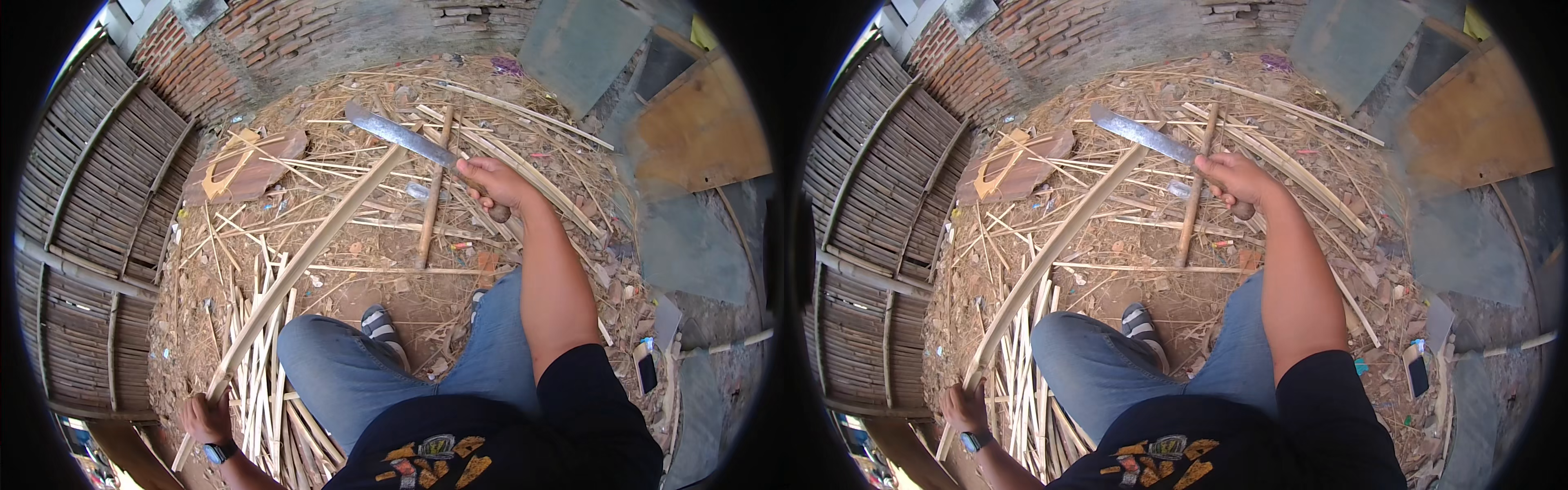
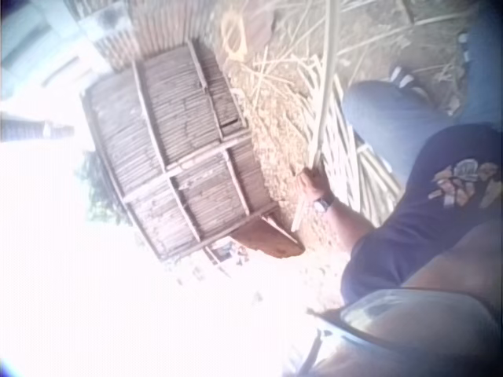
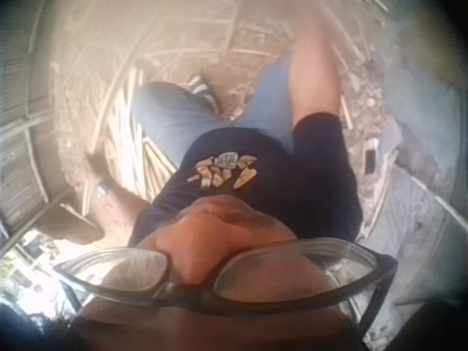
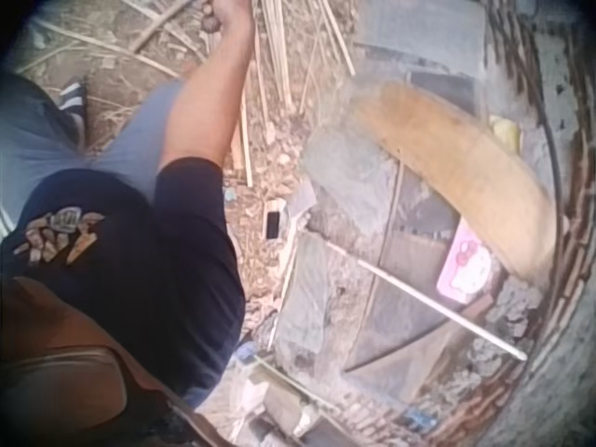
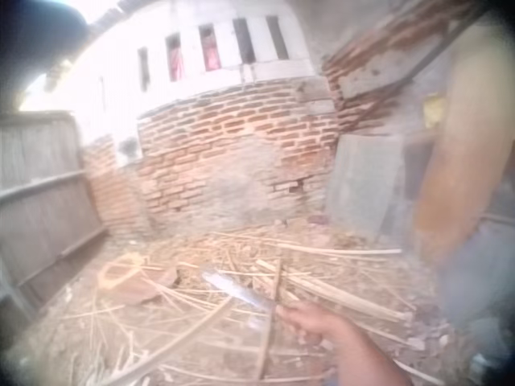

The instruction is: The person sits on the ground and uses a knife to split a long piece of bamboo into thin strips. They hold the bamboo with one hand and use the knife to carefully separate the layers, creating multiple thin strips that are placed on the ground.

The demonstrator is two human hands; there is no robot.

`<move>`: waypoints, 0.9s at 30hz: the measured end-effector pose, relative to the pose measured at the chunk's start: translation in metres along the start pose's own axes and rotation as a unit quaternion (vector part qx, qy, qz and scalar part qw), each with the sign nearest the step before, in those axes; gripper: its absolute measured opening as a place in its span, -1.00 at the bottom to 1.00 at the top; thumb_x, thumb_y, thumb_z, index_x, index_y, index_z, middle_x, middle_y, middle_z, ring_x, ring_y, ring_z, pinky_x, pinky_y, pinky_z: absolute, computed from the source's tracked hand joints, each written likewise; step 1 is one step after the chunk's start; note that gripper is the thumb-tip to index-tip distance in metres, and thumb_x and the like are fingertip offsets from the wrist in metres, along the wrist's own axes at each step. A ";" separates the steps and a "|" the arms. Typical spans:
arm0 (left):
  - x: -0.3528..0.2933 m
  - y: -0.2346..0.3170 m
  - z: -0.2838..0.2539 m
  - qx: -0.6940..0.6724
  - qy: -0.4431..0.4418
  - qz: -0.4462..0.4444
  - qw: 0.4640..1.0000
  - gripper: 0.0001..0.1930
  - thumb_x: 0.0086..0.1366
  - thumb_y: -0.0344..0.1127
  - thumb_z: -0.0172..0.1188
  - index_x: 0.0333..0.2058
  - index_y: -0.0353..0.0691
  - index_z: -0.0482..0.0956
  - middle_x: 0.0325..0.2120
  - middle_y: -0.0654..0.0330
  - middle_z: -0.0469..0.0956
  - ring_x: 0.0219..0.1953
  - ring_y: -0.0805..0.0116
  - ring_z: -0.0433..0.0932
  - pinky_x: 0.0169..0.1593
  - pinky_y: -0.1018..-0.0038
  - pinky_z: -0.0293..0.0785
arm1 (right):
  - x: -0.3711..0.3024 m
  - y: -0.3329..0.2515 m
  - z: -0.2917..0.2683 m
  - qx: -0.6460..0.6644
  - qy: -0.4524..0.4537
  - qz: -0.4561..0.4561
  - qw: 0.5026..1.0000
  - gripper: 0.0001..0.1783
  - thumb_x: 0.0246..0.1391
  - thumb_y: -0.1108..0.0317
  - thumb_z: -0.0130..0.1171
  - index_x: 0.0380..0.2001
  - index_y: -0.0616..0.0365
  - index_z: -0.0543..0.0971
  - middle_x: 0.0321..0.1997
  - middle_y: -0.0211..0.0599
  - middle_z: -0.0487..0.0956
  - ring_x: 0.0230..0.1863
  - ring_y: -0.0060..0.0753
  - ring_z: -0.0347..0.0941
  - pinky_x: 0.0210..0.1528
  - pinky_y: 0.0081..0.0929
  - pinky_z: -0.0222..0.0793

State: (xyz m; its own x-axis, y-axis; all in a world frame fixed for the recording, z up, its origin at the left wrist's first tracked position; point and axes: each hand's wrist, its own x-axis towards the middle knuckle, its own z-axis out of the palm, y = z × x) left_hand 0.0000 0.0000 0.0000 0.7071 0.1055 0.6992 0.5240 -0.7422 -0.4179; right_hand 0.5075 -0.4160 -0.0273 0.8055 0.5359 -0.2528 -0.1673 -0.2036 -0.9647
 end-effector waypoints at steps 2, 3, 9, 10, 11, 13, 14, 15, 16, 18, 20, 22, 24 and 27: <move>0.003 0.003 -0.001 -0.002 0.010 0.006 1.000 -0.45 -0.11 0.17 0.49 -0.51 -0.16 0.44 -0.63 0.12 0.39 -0.53 0.05 0.43 -0.40 0.17 0.36 | 0.000 0.002 -0.006 0.051 0.007 -0.008 0.999 -0.45 0.26 -0.18 0.03 -0.12 0.16 0.49 -0.66 -0.59 0.36 -0.77 -0.82 0.14 -0.74 -0.75 0.12; -0.019 0.029 0.007 -0.025 -0.001 -0.023 0.999 -0.45 -0.11 0.17 0.49 -0.51 -0.17 0.44 -0.63 0.12 0.38 -0.53 0.05 0.43 -0.41 0.17 0.35 | -0.002 -0.001 -0.022 0.035 0.020 -0.005 0.999 -0.45 0.26 -0.18 0.03 -0.12 0.16 0.49 -0.66 -0.59 0.36 -0.77 -0.82 0.13 -0.73 -0.75 0.12; -0.016 0.028 0.014 -0.045 -0.010 -0.025 0.999 -0.46 -0.08 0.16 0.48 -0.50 -0.18 0.44 -0.64 0.12 0.38 -0.54 0.04 0.42 -0.41 0.16 0.35 | -0.008 -0.007 -0.006 0.015 -0.021 -0.012 1.000 -0.45 0.27 -0.16 0.03 -0.09 0.16 0.48 -0.66 -0.60 0.36 -0.77 -0.82 0.11 -0.70 -0.75 0.16; -0.016 0.027 0.015 -0.051 -0.015 -0.028 0.998 -0.46 -0.07 0.16 0.47 -0.50 -0.17 0.44 -0.64 0.13 0.37 -0.55 0.04 0.41 -0.41 0.16 0.34 | -0.006 -0.003 -0.008 0.014 -0.012 -0.016 1.000 -0.41 0.29 -0.19 -0.03 -0.05 0.18 0.46 -0.62 -0.60 0.35 -0.75 -0.83 0.13 -0.67 -0.76 0.19; -0.016 0.026 0.015 -0.056 -0.020 -0.031 0.998 -0.46 -0.06 0.16 0.47 -0.50 -0.17 0.44 -0.65 0.13 0.37 -0.55 0.04 0.41 -0.41 0.16 0.34 | -0.005 -0.001 -0.013 0.047 -0.009 -0.023 0.999 -0.41 0.28 -0.20 -0.02 -0.05 0.18 0.46 -0.62 -0.59 0.35 -0.75 -0.83 0.14 -0.67 -0.76 0.19; -0.018 0.028 0.014 -0.066 -0.020 -0.038 0.997 -0.47 -0.05 0.17 0.45 -0.49 -0.17 0.44 -0.65 0.14 0.35 -0.55 0.04 0.41 -0.42 0.16 0.33 | -0.005 -0.002 -0.028 0.106 -0.003 -0.041 0.994 -0.40 0.26 -0.21 0.01 -0.05 0.18 0.45 -0.62 -0.59 0.35 -0.74 -0.83 0.14 -0.66 -0.76 0.20; -0.019 0.029 0.014 -0.072 -0.021 -0.042 0.996 -0.47 -0.04 0.18 0.45 -0.49 -0.17 0.44 -0.66 0.15 0.35 -0.55 0.04 0.41 -0.42 0.17 0.32 | -0.003 0.001 -0.032 0.122 0.014 -0.034 0.992 -0.40 0.25 -0.21 0.04 -0.06 0.17 0.45 -0.62 -0.58 0.36 -0.75 -0.83 0.15 -0.66 -0.76 0.20; -0.019 0.029 0.014 -0.074 -0.023 -0.042 0.996 -0.46 -0.04 0.18 0.44 -0.50 -0.17 0.44 -0.66 0.15 0.34 -0.55 0.05 0.41 -0.42 0.17 0.32 | -0.004 -0.001 -0.030 0.099 0.009 -0.032 0.995 -0.40 0.25 -0.20 0.04 -0.06 0.17 0.45 -0.63 -0.58 0.35 -0.75 -0.83 0.14 -0.66 -0.75 0.20; -0.020 0.028 0.015 -0.076 -0.025 -0.041 0.996 -0.46 -0.03 0.19 0.44 -0.50 -0.17 0.44 -0.66 0.16 0.34 -0.56 0.05 0.40 -0.43 0.17 0.32 | -0.004 -0.002 -0.026 0.076 0.004 -0.029 0.997 -0.41 0.25 -0.20 0.03 -0.06 0.17 0.45 -0.63 -0.58 0.35 -0.75 -0.83 0.14 -0.66 -0.75 0.21; -0.023 0.024 0.018 -0.072 -0.030 -0.038 0.996 -0.46 -0.03 0.19 0.43 -0.49 -0.17 0.44 -0.66 0.17 0.34 -0.56 0.06 0.40 -0.43 0.18 0.31 | -0.004 -0.003 -0.010 0.028 0.017 -0.027 0.999 -0.45 0.29 -0.15 0.01 -0.06 0.18 0.46 -0.65 -0.58 0.35 -0.77 -0.82 0.12 -0.70 -0.75 0.15; -0.028 0.018 0.021 -0.058 -0.034 -0.032 0.997 -0.46 -0.04 0.19 0.44 -0.49 -0.17 0.44 -0.66 0.17 0.34 -0.56 0.07 0.40 -0.43 0.18 0.31 | -0.004 -0.003 -0.012 0.058 0.020 -0.036 0.997 -0.44 0.28 -0.15 0.03 -0.07 0.19 0.46 -0.65 -0.57 0.35 -0.76 -0.81 0.13 -0.70 -0.75 0.12; -0.022 0.025 0.018 -0.086 -0.033 -0.036 0.995 -0.46 -0.05 0.19 0.44 -0.48 -0.17 0.44 -0.65 0.17 0.35 -0.56 0.07 0.41 -0.43 0.19 0.32 | -0.003 -0.006 -0.020 0.100 0.012 -0.040 0.994 -0.45 0.27 -0.15 0.04 -0.08 0.19 0.48 -0.65 -0.57 0.34 -0.75 -0.80 0.14 -0.71 -0.74 0.11; -0.020 0.027 0.017 -0.097 -0.035 -0.033 0.994 -0.46 -0.06 0.17 0.45 -0.47 -0.18 0.44 -0.63 0.16 0.36 -0.54 0.06 0.42 -0.42 0.20 0.32 | -0.006 -0.005 -0.016 0.071 0.005 -0.037 0.997 -0.45 0.28 -0.15 0.03 -0.08 0.18 0.48 -0.64 -0.58 0.34 -0.76 -0.81 0.14 -0.70 -0.75 0.14; -0.026 0.018 0.021 -0.081 -0.020 -0.022 0.996 -0.46 -0.06 0.15 0.45 -0.47 -0.19 0.44 -0.63 0.16 0.36 -0.54 0.06 0.42 -0.42 0.18 0.33 | -0.005 -0.004 -0.011 0.055 0.020 -0.034 0.998 -0.44 0.28 -0.16 0.03 -0.08 0.20 0.47 -0.64 -0.59 0.35 -0.77 -0.83 0.13 -0.70 -0.77 0.16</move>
State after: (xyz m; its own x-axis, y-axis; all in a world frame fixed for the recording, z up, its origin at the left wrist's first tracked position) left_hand 0.0006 -0.0022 -0.0376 0.7049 0.1641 0.6901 0.4742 -0.8326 -0.2863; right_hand 0.5103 -0.4274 -0.0212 0.8385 0.5121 -0.1860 -0.1715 -0.0760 -0.9823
